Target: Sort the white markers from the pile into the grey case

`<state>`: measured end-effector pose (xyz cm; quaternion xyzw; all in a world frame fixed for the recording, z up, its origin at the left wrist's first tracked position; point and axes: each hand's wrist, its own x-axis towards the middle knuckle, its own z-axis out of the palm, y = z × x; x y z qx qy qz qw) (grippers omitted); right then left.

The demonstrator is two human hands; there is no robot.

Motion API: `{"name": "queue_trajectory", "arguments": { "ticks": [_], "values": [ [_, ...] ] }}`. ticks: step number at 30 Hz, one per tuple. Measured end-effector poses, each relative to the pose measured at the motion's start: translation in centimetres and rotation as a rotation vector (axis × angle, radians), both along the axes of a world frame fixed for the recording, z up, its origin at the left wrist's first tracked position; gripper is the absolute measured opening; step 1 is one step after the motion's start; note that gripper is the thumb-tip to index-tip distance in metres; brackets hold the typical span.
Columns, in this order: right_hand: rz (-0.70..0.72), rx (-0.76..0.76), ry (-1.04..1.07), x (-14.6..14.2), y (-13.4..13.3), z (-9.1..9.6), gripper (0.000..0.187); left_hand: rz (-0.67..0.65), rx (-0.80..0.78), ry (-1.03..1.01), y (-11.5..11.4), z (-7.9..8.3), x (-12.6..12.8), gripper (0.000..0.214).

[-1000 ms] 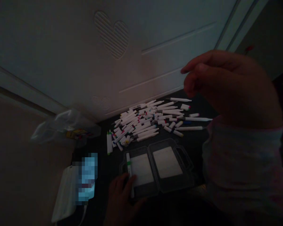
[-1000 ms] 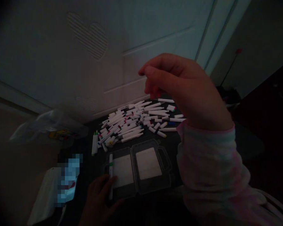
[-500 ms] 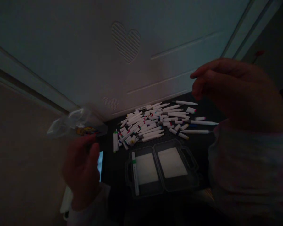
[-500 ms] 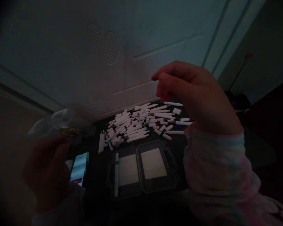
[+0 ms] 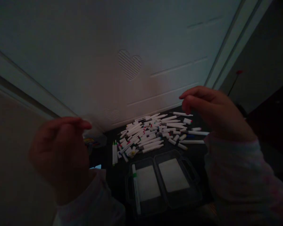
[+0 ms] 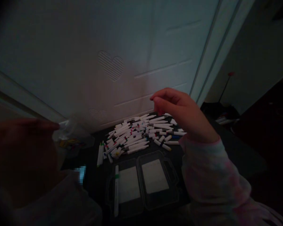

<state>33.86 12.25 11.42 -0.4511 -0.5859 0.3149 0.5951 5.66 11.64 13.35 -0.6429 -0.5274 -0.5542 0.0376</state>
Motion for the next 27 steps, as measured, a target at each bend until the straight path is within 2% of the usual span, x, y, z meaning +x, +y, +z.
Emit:
{"name": "queue_trajectory", "arguments": {
  "ticks": [2, 6, 9, 12, 21, 27],
  "values": [
    [0.034, -0.04, -0.057, -0.2, 0.4, -0.3, 0.011, -0.005, -0.025, -0.001, 0.2, -0.6, 0.8, 0.017],
    [0.049, -0.165, -0.117, -1.0, 1.0, -0.5, 0.014, -0.02, -0.018, 0.212, 1.8, -2.7, 1.2, 0.016],
    [0.057, -0.224, -0.143, -1.7, 1.4, -0.7, 0.014, -0.196, -0.13, 0.442, 3.1, -4.5, 2.0, 0.019],
    [0.087, -0.262, -0.179, -2.3, 1.8, -0.8, 0.015, -0.331, -0.251, 0.556, 3.9, -5.8, 3.0, 0.021],
    [0.116, -0.305, -0.166, -2.8, 2.1, -1.4, 0.013, -0.425, -0.594, 0.908, 4.6, -8.4, 4.4, 0.015],
    [0.083, -0.269, -0.144, -2.6, 1.1, -0.8, 0.014, -0.474, -0.767, 0.979, 5.2, -10.0, 5.1, 0.019]
  ]
}}
